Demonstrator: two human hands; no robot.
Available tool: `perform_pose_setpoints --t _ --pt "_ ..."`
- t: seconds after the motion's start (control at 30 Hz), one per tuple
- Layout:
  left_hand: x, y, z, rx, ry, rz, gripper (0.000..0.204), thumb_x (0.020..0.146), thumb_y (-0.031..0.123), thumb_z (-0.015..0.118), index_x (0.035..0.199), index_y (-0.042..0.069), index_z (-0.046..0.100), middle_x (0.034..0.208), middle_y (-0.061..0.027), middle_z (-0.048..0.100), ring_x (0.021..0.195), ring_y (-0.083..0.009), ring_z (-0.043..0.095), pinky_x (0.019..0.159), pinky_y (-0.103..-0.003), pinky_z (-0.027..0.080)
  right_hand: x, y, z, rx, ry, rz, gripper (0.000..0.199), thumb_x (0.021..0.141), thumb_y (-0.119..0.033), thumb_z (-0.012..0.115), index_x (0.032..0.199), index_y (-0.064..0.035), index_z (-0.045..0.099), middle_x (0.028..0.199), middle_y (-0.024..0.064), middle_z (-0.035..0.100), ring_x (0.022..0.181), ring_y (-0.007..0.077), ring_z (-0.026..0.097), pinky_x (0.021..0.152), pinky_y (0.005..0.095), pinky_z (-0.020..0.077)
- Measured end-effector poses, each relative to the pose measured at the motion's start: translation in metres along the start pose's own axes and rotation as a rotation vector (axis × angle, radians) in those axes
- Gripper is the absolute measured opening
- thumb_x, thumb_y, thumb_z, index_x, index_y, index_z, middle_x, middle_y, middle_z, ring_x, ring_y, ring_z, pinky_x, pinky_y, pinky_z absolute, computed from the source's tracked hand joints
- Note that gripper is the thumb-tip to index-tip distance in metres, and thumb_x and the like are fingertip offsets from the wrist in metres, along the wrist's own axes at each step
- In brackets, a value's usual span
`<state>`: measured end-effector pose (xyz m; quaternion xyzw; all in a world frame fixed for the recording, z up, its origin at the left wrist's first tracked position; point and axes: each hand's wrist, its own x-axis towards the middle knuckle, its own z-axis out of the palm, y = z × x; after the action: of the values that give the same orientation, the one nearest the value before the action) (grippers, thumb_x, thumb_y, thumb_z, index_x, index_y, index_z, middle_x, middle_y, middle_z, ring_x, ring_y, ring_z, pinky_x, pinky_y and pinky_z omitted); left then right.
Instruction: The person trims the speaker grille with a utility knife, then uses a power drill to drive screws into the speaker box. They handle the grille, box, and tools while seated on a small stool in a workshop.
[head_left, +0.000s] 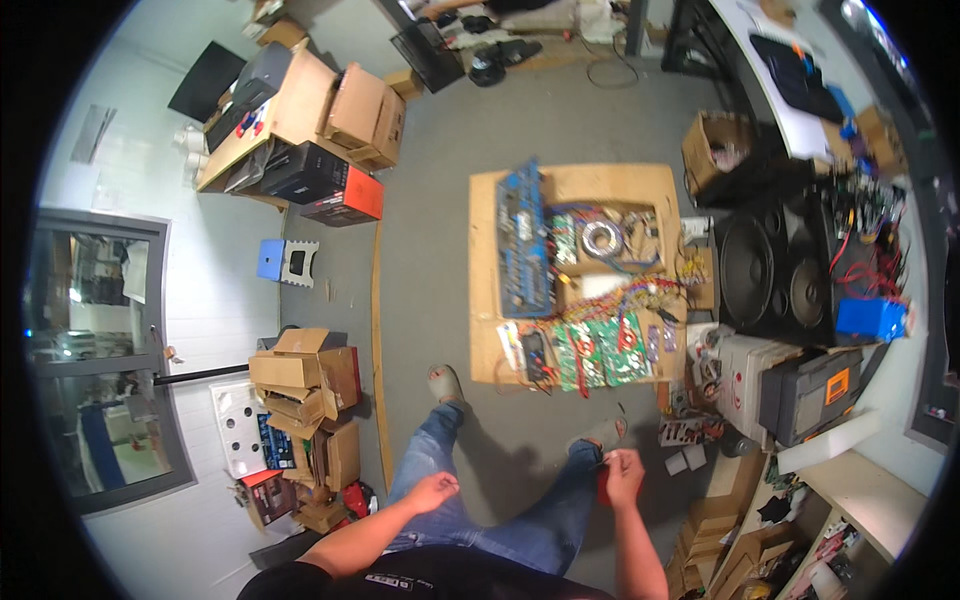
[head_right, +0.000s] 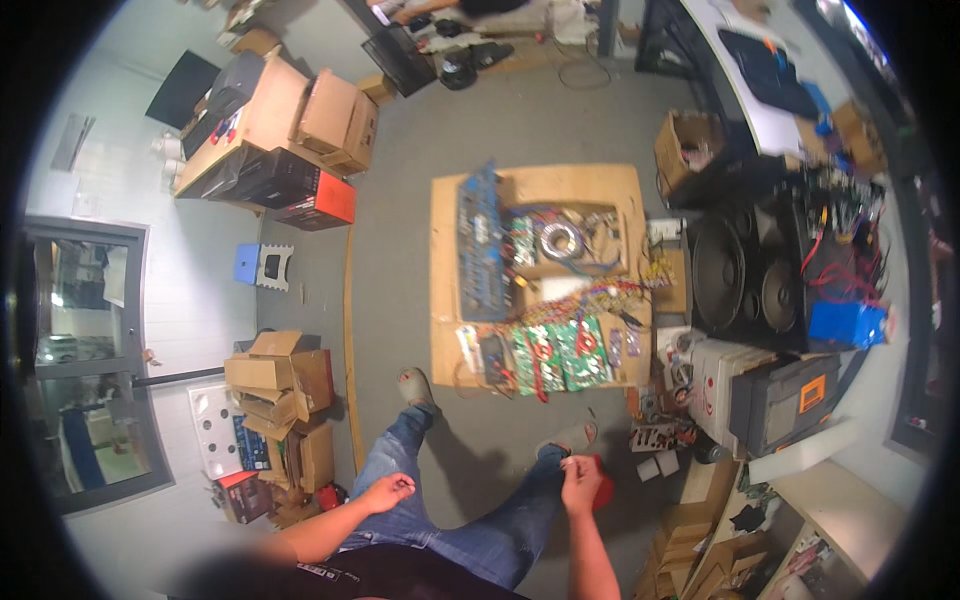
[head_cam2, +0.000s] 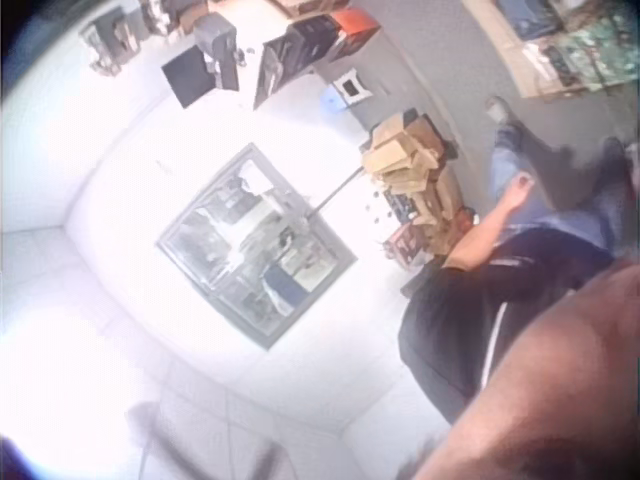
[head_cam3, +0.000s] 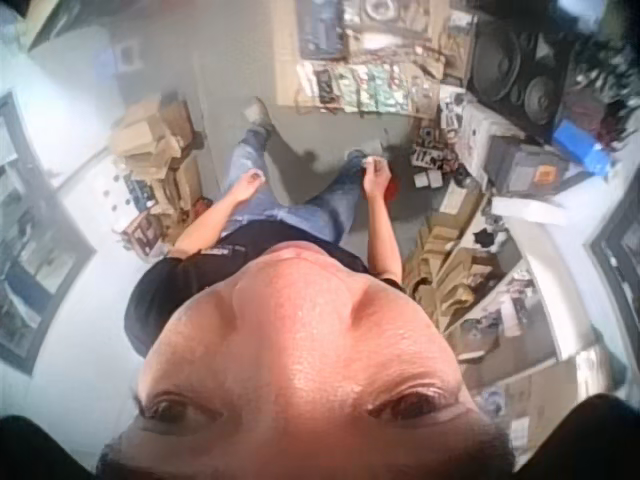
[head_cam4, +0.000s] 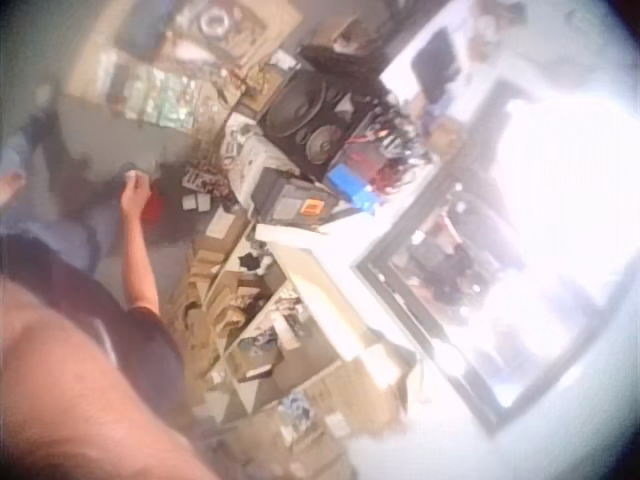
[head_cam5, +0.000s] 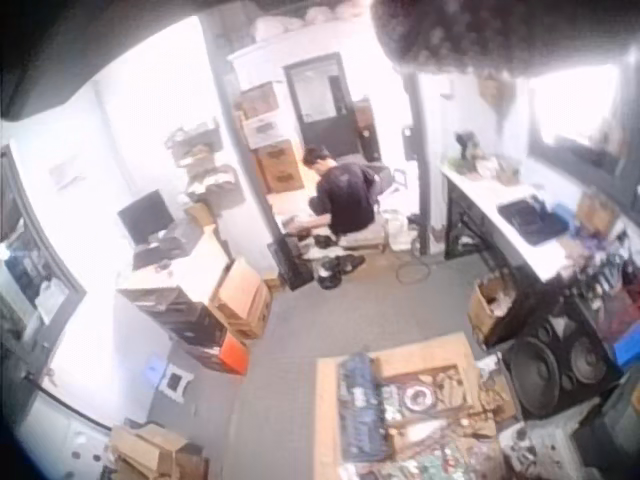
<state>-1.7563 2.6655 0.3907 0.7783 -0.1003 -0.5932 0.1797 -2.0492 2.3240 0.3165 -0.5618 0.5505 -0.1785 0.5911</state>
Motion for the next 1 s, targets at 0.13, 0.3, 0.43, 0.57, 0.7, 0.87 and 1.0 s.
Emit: perform_pose_setpoints --t 0.13,0.3,0.43,0.57,0.7,0.87,1.0 --pt "0.059 -0.059 -0.150 0.051 0.139 0.191 0.022 0.101 0.020 0.067 0.116 0.003 0.065 0.096 -0.0071 0.074 0.088 -0.0153 0.071 0.082 -0.032 0.056 -0.048 -0.094 0.148 0.143 0.059 0.073 0.010 0.103 -0.009 0.062 0.099 0.0007 0.064 0.082 0.0060 0.070 0.076 0.0108 0.066 0.072 0.0261 0.0535" --pt "0.016 -0.078 -0.326 -0.299 0.459 0.131 0.017 0.099 0.016 0.069 0.110 0.004 0.067 0.093 -0.0054 0.072 0.085 -0.0148 0.069 0.076 -0.031 0.056 -0.052 -0.257 0.333 0.003 -0.227 0.023 0.013 0.101 -0.011 0.067 0.107 -0.0007 0.070 0.073 0.0007 0.064 0.065 0.0079 0.062 0.059 0.0249 0.0499" --pt "0.004 -0.090 -0.450 -0.603 0.557 0.168 0.014 0.096 0.012 0.068 0.106 0.003 0.068 0.086 -0.0026 0.070 0.075 -0.0127 0.065 0.069 -0.028 0.052 -0.025 -0.363 0.421 -0.350 -0.303 -0.276 0.019 0.100 -0.016 0.067 0.111 -0.0015 0.074 0.073 0.0050 0.069 0.063 0.0092 0.060 0.060 0.0290 0.0501" --pt "0.018 -0.089 -0.513 -0.594 0.598 0.145 0.015 0.097 0.015 0.064 0.106 0.003 0.069 0.085 -0.0022 0.069 0.075 -0.0122 0.065 0.068 -0.027 0.052 0.019 -0.401 0.451 -0.337 -0.226 -0.238 0.022 0.101 -0.018 0.066 0.109 0.0006 0.074 0.078 0.0080 0.073 0.069 0.0130 0.066 0.067 0.0303 0.0528" --pt "0.053 -0.031 -0.536 -0.563 0.479 0.149 0.022 0.095 0.020 0.069 0.109 0.003 0.069 0.090 -0.0066 0.072 0.084 -0.0167 0.070 0.076 -0.030 0.054 0.065 -0.440 0.469 -0.331 -0.142 -0.305 0.021 0.100 -0.019 0.068 0.107 -0.0009 0.075 0.078 0.0088 0.073 0.069 0.0129 0.064 0.068 0.0307 0.0529" --pt "0.129 0.049 -0.583 -0.056 0.285 0.374 0.031 0.094 0.026 0.074 0.114 0.003 0.069 0.103 -0.0151 0.076 0.098 -0.0263 0.072 0.090 -0.038 0.055 0.146 -0.472 0.506 -0.356 -0.052 -0.250 0.020 0.098 -0.021 0.070 0.103 -0.0034 0.077 0.070 0.0095 0.066 0.062 0.0148 0.057 0.063 0.0338 0.0495" --pt "0.213 0.110 -0.661 0.079 0.347 0.316 0.028 0.095 0.025 0.072 0.113 0.003 0.069 0.103 -0.0137 0.075 0.096 -0.0249 0.072 0.090 -0.037 0.056 0.262 -0.529 0.550 -0.391 -0.078 -0.314 0.023 0.097 -0.024 0.071 0.100 -0.0012 0.074 0.064 0.0099 0.061 0.057 0.0159 0.054 0.059 0.0348 0.0474"
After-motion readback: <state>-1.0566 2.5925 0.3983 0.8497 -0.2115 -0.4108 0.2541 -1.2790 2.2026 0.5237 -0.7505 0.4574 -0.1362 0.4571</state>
